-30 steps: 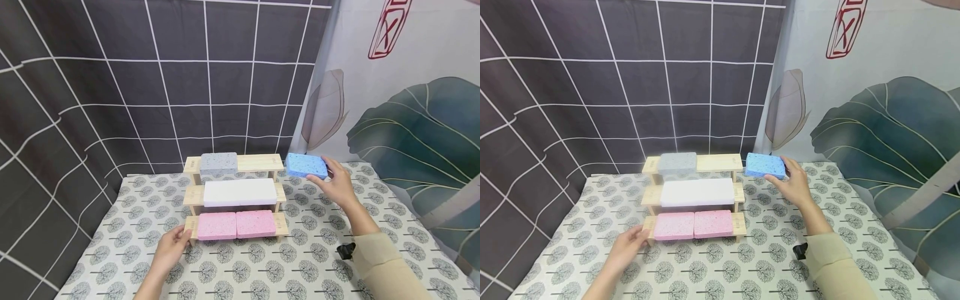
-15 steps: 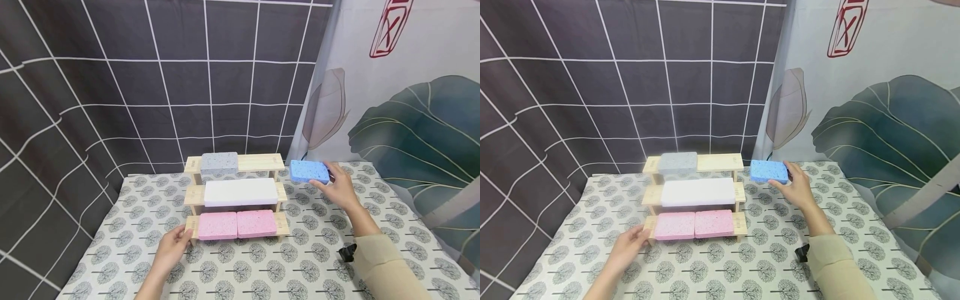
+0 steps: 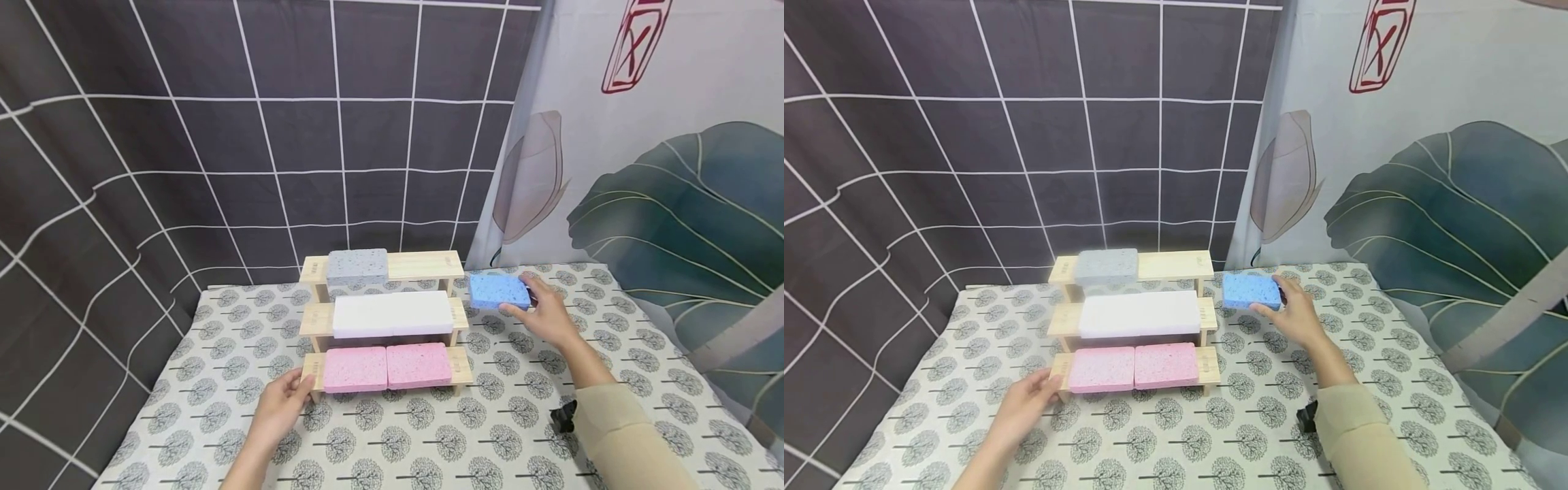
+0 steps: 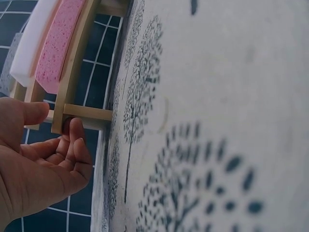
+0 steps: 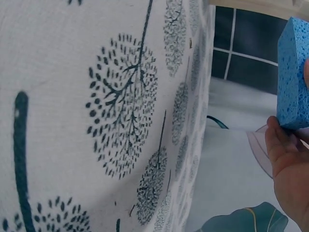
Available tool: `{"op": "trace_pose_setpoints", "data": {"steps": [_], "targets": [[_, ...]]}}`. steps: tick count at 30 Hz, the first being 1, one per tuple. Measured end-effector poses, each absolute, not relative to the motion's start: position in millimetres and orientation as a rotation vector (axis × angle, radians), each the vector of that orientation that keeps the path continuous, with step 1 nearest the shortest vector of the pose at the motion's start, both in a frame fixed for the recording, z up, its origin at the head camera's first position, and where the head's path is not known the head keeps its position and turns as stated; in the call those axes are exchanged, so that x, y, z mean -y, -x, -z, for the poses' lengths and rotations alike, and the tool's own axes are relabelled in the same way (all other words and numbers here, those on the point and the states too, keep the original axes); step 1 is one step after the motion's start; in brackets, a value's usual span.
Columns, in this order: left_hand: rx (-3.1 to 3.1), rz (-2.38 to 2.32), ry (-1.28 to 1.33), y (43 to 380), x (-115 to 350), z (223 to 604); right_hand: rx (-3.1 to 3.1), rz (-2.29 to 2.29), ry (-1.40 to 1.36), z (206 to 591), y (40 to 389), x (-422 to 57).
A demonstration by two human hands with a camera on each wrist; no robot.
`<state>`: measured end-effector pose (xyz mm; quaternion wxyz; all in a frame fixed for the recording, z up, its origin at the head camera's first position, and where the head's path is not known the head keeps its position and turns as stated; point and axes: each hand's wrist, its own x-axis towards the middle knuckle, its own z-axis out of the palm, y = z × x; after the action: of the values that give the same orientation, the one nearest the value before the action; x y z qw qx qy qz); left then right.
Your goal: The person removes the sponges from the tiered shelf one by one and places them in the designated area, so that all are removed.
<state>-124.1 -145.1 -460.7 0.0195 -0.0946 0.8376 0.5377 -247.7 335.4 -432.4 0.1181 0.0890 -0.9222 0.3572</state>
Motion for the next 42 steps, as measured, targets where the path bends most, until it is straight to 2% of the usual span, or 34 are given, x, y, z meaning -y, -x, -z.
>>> {"op": "trace_pose_setpoints", "data": {"steps": [42], "targets": [[-2.601, -1.669, 0.309, 124.3, 144.5, 460.4, 2.930, -0.955, -0.341, 465.6, 254.0, -325.1]]}}
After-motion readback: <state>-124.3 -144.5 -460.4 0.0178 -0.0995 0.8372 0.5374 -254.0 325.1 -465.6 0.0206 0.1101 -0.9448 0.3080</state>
